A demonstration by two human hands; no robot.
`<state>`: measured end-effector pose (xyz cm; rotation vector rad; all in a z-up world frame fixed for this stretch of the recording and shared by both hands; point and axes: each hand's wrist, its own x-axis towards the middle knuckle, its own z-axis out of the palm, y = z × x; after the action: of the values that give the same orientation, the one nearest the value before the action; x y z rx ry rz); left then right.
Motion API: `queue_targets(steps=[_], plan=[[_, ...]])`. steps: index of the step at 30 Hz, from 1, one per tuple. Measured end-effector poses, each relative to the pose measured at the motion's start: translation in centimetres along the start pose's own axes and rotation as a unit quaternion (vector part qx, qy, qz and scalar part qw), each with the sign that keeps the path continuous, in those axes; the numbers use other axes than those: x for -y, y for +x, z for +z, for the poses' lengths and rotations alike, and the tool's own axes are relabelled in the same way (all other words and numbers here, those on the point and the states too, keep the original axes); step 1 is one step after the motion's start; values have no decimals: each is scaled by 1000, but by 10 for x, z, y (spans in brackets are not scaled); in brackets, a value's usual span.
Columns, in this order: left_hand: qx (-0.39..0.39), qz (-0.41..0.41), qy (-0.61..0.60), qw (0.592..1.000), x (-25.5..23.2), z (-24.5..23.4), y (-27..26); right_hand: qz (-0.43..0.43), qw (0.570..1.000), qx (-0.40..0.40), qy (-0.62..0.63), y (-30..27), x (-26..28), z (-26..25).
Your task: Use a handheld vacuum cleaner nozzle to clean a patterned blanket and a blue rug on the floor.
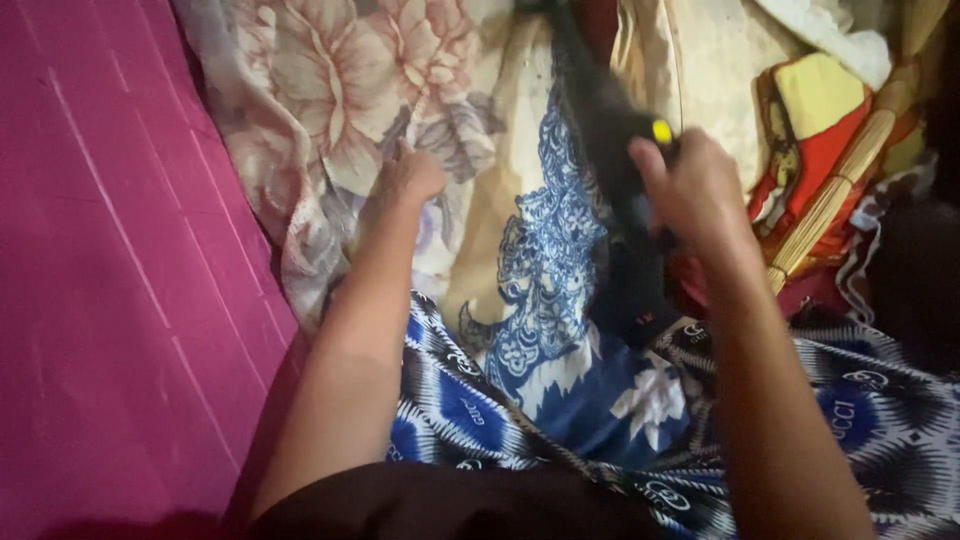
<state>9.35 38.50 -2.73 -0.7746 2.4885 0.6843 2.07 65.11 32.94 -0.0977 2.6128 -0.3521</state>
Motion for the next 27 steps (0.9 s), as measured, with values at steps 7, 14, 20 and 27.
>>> queue_targets(steps=[7,14,20,27], plan=[[32,-58,-78,995,-12,-34,-22,-44,999,13,3,-37,-59,50],[34,-63,-87,994,-26,-57,-52,-29,998,-61,4,-34,-61,82],[24,-11,-61,998,12,-6,-3,-93,987,-127,26,-31,-71,106],[20,-65,-119,991,-18,-51,-43,-19,996,-67,-48,-103,-108,88]])
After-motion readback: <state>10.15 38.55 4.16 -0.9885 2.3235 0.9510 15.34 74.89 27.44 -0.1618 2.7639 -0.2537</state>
